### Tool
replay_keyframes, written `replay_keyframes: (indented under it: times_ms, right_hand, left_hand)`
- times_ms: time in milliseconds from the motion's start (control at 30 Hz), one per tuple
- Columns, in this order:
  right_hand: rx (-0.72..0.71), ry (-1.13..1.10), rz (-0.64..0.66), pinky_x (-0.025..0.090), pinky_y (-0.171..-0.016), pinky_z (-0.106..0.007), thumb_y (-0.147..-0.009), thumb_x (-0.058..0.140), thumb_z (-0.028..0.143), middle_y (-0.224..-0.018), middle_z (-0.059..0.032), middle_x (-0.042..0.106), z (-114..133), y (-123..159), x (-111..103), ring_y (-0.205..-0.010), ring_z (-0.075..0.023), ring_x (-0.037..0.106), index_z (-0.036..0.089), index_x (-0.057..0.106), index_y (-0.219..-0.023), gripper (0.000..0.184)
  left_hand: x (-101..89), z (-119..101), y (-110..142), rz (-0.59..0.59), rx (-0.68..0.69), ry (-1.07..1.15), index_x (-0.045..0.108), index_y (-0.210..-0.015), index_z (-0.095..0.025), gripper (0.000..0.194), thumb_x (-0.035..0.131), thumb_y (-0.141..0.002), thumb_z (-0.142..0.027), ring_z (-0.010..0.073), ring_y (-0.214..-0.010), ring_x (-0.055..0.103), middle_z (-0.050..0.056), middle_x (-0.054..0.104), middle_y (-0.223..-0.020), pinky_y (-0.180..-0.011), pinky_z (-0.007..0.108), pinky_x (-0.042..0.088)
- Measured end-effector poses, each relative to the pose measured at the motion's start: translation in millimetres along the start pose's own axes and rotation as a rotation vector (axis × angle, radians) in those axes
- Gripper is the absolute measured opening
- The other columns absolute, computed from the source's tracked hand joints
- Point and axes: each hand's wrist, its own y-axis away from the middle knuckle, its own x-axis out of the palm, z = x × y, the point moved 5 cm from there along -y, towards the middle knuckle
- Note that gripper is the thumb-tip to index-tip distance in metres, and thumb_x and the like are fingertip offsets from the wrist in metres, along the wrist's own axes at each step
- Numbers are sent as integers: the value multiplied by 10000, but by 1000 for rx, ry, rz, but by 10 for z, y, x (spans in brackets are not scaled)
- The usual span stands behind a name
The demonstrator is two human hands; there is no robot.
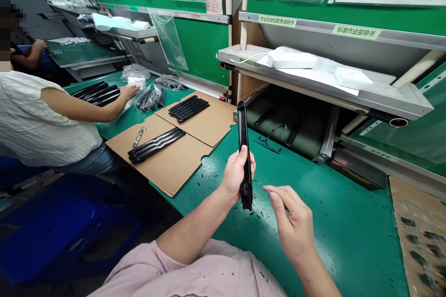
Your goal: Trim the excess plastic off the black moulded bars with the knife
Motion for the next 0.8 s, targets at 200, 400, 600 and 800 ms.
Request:
replay_keyframes:
  times_ms: [200, 400, 600, 800]
  right_hand:
    - [19, -28, -68, 554, -631, -277, -875, 666, 285, -886, -37, 689, -42, 126, -34, -759, -159, 644, 242, 735, -977, 130]
    - [-126, 66, -135, 536, -606, -319, -863, 679, 232, -847, -40, 682, 7, 129, -21, -771, -184, 626, 250, 722, -1015, 160]
    - [-333, 175, -320, 527, -674, -355, -815, 717, 126, -882, -40, 689, 119, 39, -82, -773, -199, 623, 299, 671, -1136, 369]
    - [-205, 174, -124, 437, -570, -267, -904, 617, 216, -734, -11, 672, 93, -16, -84, -587, -128, 570, 225, 697, -930, 84]
  left_hand:
    - [-20, -33, 12, 3, 103, -81, 504, -672, -169, 476, 590, -814, -615, 60, -386, 364, -44, 436, -480, -363, 181, 260]
    - [54, 18, 30, 112, -10, -27, 503, -686, -172, 445, 582, -837, -582, 60, -369, 340, -55, 405, -469, -349, 178, 260]
    - [170, 247, 104, 311, -269, 31, 481, -644, -173, 457, 601, -820, -578, 57, -323, 324, -66, 381, -423, -324, 170, 262]
    - [93, 249, 68, 221, -232, -59, 487, -647, -174, 470, 602, -804, -602, 56, -322, 324, -58, 410, -422, -313, 172, 262]
